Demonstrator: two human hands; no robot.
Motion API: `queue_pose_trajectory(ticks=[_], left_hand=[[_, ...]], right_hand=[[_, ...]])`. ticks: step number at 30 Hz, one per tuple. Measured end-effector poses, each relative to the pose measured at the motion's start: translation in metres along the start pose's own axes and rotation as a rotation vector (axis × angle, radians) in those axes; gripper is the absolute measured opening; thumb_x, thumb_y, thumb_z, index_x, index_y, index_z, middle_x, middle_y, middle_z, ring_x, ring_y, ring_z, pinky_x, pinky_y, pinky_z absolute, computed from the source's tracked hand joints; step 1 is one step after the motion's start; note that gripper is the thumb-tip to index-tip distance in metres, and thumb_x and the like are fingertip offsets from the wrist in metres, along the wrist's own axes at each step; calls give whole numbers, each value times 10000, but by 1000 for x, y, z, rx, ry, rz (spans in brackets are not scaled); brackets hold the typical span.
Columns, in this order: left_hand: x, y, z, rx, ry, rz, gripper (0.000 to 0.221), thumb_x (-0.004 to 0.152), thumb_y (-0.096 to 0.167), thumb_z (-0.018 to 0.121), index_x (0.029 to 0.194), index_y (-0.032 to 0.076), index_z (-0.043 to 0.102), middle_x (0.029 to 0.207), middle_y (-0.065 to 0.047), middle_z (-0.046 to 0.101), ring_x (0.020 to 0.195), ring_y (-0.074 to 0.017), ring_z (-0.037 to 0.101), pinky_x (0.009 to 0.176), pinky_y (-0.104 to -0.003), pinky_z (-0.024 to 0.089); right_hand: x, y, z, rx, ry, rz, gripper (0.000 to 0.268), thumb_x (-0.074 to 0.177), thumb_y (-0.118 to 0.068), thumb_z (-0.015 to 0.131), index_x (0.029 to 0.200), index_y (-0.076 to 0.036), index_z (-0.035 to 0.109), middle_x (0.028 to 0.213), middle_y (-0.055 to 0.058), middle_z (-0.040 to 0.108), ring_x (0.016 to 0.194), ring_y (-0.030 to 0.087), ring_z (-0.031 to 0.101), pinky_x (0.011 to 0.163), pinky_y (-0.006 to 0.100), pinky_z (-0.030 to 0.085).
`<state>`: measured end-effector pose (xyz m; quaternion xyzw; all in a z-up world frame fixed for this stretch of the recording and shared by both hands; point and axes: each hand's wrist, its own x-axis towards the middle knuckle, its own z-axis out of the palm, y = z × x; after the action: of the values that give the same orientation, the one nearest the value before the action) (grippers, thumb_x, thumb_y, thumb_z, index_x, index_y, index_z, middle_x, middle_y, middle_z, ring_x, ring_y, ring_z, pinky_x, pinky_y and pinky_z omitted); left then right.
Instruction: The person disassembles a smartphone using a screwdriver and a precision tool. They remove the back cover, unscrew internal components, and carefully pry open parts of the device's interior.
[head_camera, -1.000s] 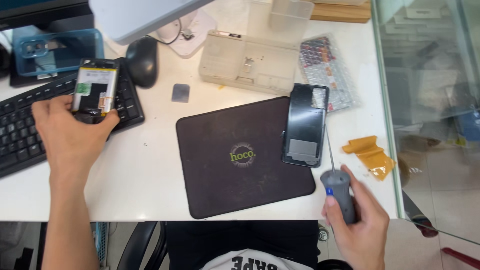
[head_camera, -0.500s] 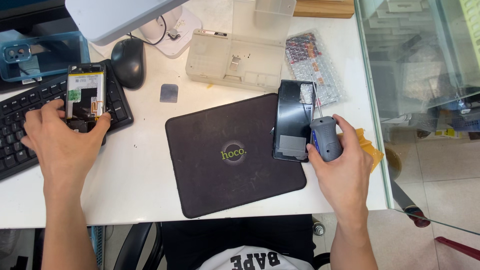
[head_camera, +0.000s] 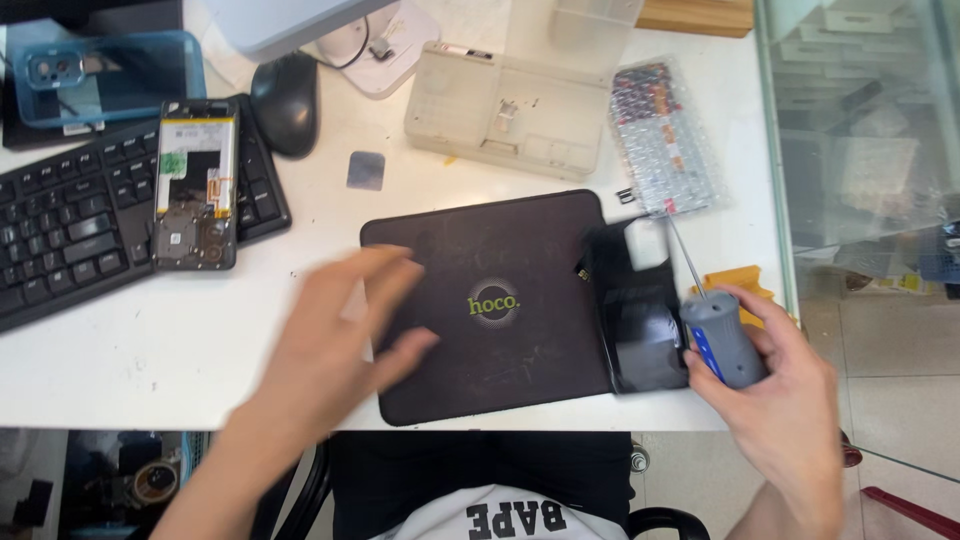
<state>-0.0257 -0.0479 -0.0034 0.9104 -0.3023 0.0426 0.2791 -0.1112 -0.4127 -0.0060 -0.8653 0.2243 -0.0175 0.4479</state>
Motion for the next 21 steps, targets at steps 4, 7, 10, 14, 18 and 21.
queue_pose_trajectory(ticks=[4,7,10,14,18,21], left_hand=[[11,34,35,59,-201,102,979,843,517,721,1412,-208,393,1547,-366,318,1470,-450,242,1184,-503,224],[-3,51,37,-46,-273,135,997,883,586,597,1409,-224,353,1534,-426,221,1480,-486,138,1199,-517,147],[-16,65,35,-116,-410,458,809,950,524,496,1393,-149,425,1529,-328,370,1468,-465,299,1209,-523,243],[-20,55,7,-502,-419,561,482,1013,268,560,1353,-74,575,1392,-226,563,1363,-395,514,1178,-495,411],[-4,41,-5,-183,-25,571,436,974,278,772,1306,30,636,1347,-136,607,1295,-338,553,1110,-487,454],[17,32,11,-62,-108,396,711,764,388,801,1280,-54,592,1422,-246,541,1336,-412,489,1093,-534,412]], right_hand=[[1,12,-7,12,-96,56,727,734,47,778,1427,-15,566,960,166,744,866,148,710,749,264,564],[7,13,-5,-53,-107,87,715,732,67,777,1413,4,570,948,160,738,853,156,702,740,282,560],[12,9,-1,59,-165,34,688,730,58,767,1392,9,586,928,144,725,833,141,685,738,266,560],[16,-14,2,-6,-246,6,662,681,28,787,1323,-33,637,868,124,744,781,117,677,716,243,544],[28,-60,14,-347,-392,-26,607,686,-85,847,1265,-147,676,761,113,773,633,184,690,625,304,539],[52,-91,35,-618,-674,61,600,775,-125,816,1341,-256,665,837,73,769,685,193,739,597,355,588]])
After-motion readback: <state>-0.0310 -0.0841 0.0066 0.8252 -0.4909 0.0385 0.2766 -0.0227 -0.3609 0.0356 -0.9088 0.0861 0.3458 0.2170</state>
